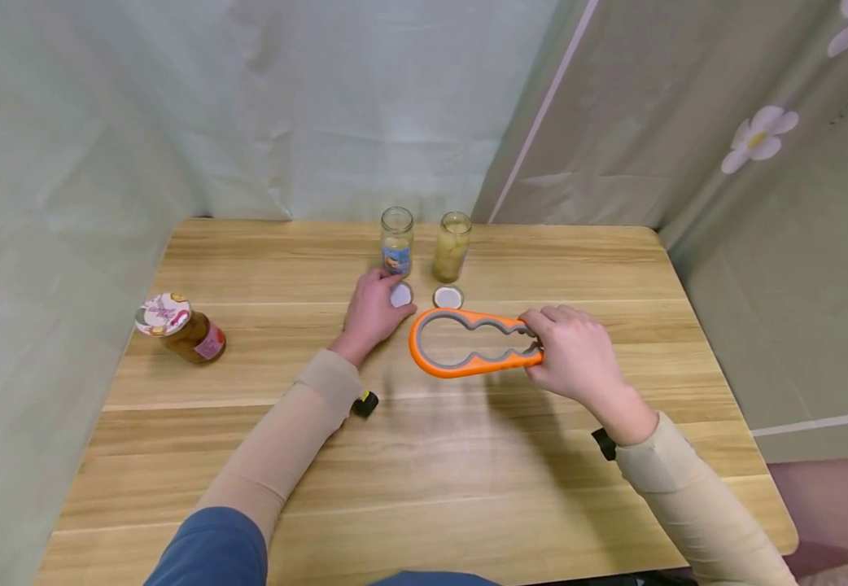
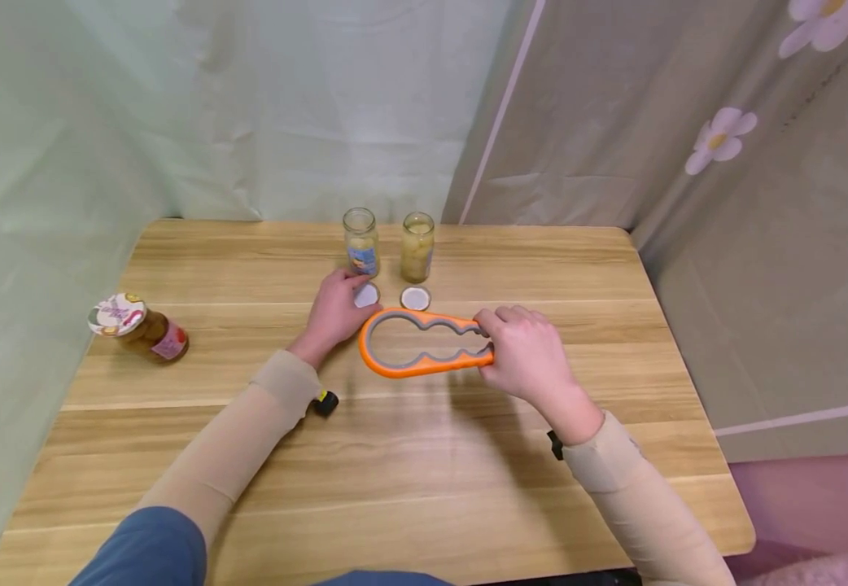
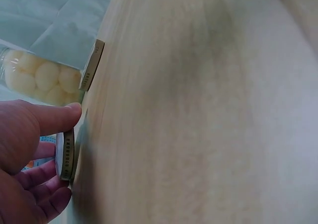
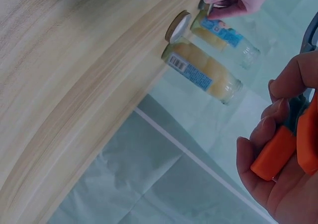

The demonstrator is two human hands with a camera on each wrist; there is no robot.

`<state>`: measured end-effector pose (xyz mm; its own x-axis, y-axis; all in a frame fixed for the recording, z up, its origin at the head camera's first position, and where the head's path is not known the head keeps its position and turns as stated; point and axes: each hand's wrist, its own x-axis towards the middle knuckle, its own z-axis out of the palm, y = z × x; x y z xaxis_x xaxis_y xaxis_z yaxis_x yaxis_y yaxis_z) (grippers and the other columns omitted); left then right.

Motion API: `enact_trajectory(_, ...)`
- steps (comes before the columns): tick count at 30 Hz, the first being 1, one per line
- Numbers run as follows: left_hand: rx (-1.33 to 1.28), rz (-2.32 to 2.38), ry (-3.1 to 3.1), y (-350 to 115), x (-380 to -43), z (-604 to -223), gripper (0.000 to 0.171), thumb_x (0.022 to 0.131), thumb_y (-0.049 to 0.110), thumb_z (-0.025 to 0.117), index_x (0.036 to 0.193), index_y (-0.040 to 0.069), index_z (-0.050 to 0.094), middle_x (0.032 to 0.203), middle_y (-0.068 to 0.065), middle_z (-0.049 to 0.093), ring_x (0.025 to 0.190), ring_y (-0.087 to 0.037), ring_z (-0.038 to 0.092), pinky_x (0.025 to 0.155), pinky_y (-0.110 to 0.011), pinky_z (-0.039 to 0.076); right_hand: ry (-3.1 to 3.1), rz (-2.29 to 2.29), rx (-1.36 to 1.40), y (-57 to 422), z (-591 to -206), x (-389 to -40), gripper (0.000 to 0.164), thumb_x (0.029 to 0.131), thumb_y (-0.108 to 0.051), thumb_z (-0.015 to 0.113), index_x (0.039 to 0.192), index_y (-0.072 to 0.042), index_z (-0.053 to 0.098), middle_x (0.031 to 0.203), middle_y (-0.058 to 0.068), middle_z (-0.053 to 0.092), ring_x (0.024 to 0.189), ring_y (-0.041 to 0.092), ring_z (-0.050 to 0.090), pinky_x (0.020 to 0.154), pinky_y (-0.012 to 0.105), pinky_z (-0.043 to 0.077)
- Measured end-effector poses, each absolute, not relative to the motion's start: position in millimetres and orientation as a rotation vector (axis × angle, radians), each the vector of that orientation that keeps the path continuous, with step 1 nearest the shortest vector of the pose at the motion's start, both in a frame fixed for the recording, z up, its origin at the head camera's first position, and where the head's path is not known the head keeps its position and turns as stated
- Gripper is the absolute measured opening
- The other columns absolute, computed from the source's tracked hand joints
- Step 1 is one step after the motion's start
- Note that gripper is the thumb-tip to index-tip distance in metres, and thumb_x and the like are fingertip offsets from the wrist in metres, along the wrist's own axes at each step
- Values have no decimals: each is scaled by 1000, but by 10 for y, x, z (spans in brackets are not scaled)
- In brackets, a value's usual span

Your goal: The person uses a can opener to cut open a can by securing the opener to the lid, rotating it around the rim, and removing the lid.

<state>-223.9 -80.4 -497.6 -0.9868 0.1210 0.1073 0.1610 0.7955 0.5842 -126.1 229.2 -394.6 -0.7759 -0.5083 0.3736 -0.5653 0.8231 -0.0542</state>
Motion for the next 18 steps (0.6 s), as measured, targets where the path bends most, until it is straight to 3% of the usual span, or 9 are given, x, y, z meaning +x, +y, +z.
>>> enact_trajectory(18,-227,-879,-2939,-802,-2243,-5002,67,77,38,84,132,6,62,129,-13,56,112,-30,48,90,-47,47,-2676,241,838,2322,-3935,-1233,27,62,-8,62,87,-19,62,63,-9,44,56,14,41,46,33,39)
